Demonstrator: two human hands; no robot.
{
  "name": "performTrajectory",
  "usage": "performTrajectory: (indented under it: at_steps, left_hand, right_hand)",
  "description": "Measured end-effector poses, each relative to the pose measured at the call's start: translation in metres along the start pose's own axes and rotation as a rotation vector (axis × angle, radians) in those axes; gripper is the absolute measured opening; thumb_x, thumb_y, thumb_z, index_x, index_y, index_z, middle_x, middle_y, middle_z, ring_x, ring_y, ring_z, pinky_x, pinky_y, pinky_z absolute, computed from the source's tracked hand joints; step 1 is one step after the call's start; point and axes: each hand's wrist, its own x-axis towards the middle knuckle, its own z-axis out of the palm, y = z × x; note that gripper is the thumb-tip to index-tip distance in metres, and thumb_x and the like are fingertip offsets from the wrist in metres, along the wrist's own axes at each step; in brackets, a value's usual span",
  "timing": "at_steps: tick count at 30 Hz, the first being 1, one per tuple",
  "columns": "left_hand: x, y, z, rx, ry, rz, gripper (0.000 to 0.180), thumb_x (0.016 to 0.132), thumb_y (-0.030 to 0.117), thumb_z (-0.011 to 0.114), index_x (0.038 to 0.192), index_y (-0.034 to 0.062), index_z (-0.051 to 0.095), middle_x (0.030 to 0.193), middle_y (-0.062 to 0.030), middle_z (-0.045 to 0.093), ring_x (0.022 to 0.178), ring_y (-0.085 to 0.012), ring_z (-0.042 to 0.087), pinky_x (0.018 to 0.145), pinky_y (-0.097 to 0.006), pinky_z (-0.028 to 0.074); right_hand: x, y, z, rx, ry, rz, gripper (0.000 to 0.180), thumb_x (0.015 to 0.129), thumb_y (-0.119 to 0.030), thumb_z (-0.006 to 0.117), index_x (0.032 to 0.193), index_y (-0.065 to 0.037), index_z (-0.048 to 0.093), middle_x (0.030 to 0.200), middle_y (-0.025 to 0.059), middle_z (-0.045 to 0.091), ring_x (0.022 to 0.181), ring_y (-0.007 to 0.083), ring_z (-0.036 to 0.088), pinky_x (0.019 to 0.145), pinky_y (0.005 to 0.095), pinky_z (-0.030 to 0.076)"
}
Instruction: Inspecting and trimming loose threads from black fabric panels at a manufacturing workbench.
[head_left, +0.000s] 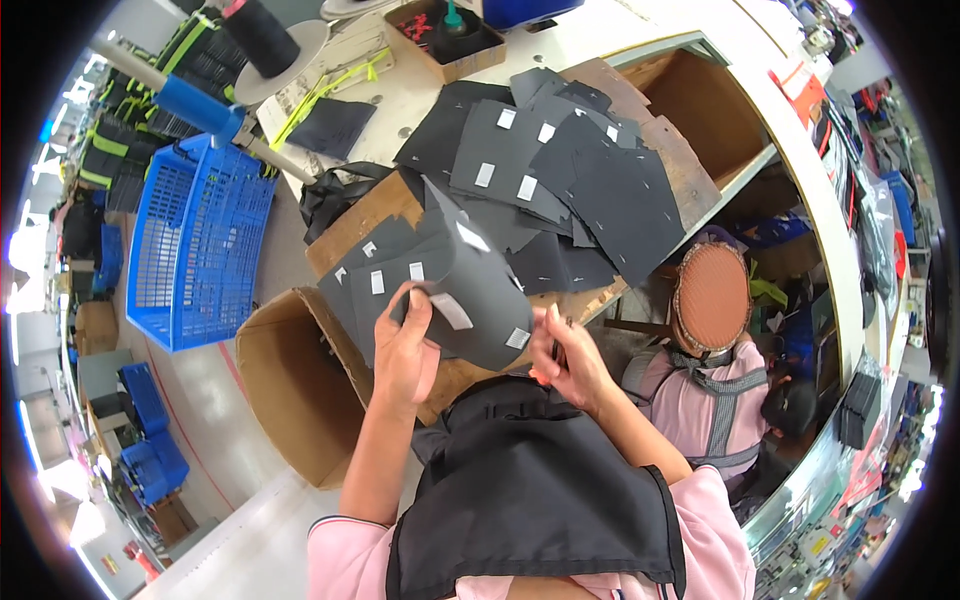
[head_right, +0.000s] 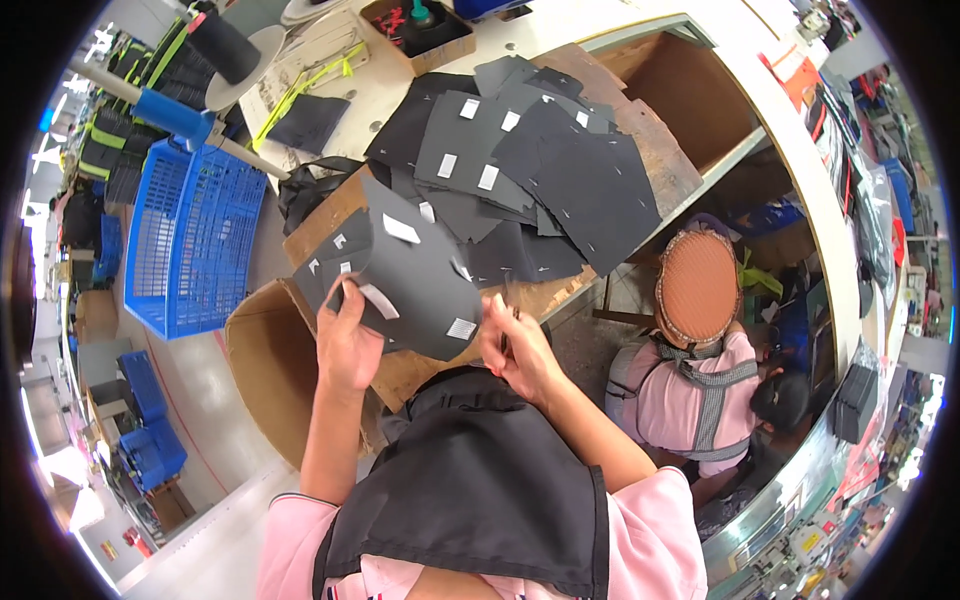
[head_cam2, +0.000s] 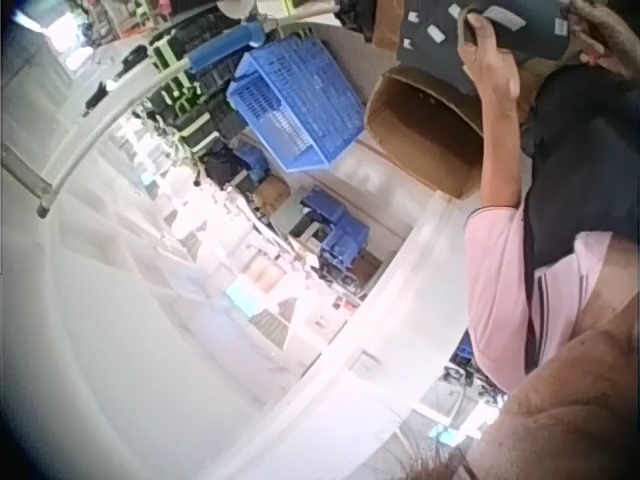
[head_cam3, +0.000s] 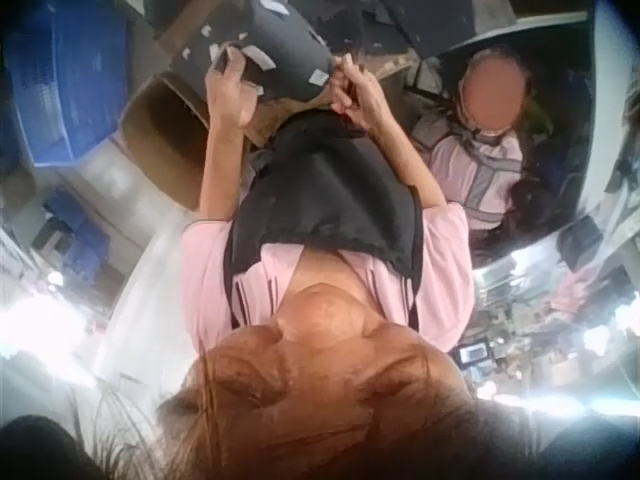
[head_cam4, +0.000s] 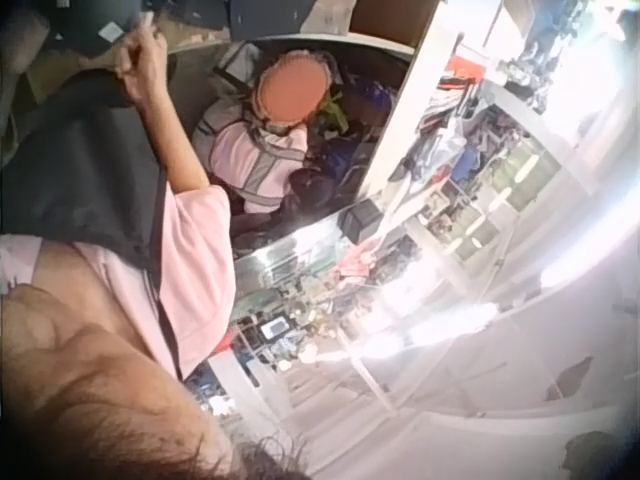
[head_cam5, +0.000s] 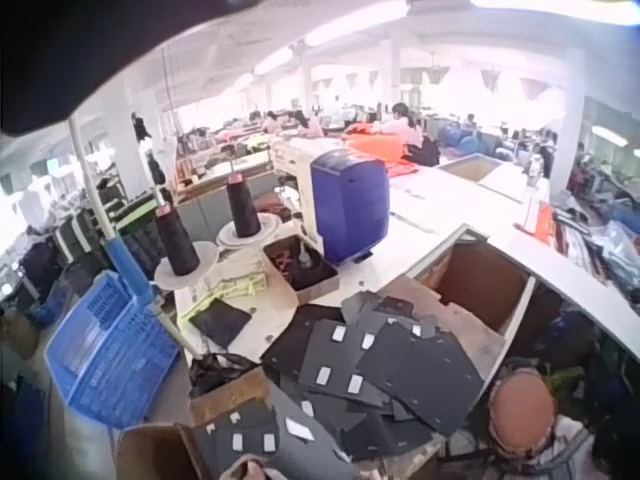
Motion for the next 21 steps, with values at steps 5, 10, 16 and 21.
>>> performTrajectory:
  at_steps: [5,10,16,21]
  left_hand:
    - [-0.028,-0.03,-0.062,-0.1,-0.147,-0.001,0.05,0.095,0.034,0.043,0.133,0.0017,0.036,0.123,-0.0095,0.052,0.112,-0.0253,0.052,0.093,-0.04,0.043]
    - [0.004,0.023,-0.027,0.728,-0.066,0.241,0.083,0.084,0.06,0.047,0.14,0.0014,0.026,0.143,-0.0129,0.032,0.133,-0.025,0.029,0.107,-0.038,0.022]
    - [0.024,0.016,0.001,0.587,-0.507,-0.115,0.082,0.076,0.042,0.07,0.137,0.0018,0.033,0.12,-0.0108,0.053,0.117,-0.0207,0.045,0.104,-0.037,0.028]
    - [0.011,0.009,0.011,0.314,-0.251,-0.341,0.041,0.081,0.018,0.069,0.114,-0.0011,0.054,0.094,-0.0068,0.062,0.086,-0.0124,0.059,0.079,-0.026,0.048]
  right_hand:
    - [0.016,-0.032,0.012,-0.073,0.049,-0.297,0.02,0.086,-0.01,0.06,0.105,-0.004,0.058,0.064,-0.008,0.045,0.047,0.0005,0.03,0.041,0.0188,0.021]
    - [0.001,-0.058,0.011,-0.472,-0.094,-0.347,0.023,0.086,-0.006,0.058,0.108,-0.002,0.06,0.077,-0.0047,0.057,0.063,0.0014,0.047,0.057,0.019,0.038]
    - [-0.008,-0.067,0.034,-0.632,-0.358,-0.259,0.018,0.085,-0.008,0.059,0.101,-0.003,0.064,0.072,-0.0055,0.056,0.057,0.0012,0.046,0.049,0.0176,0.035]
    - [-0.003,-0.058,0.029,-0.755,-0.19,-0.366,0.02,0.083,-0.004,0.058,0.102,0.0,0.062,0.078,-0.0014,0.057,0.069,0.0056,0.051,0.065,0.0205,0.042]
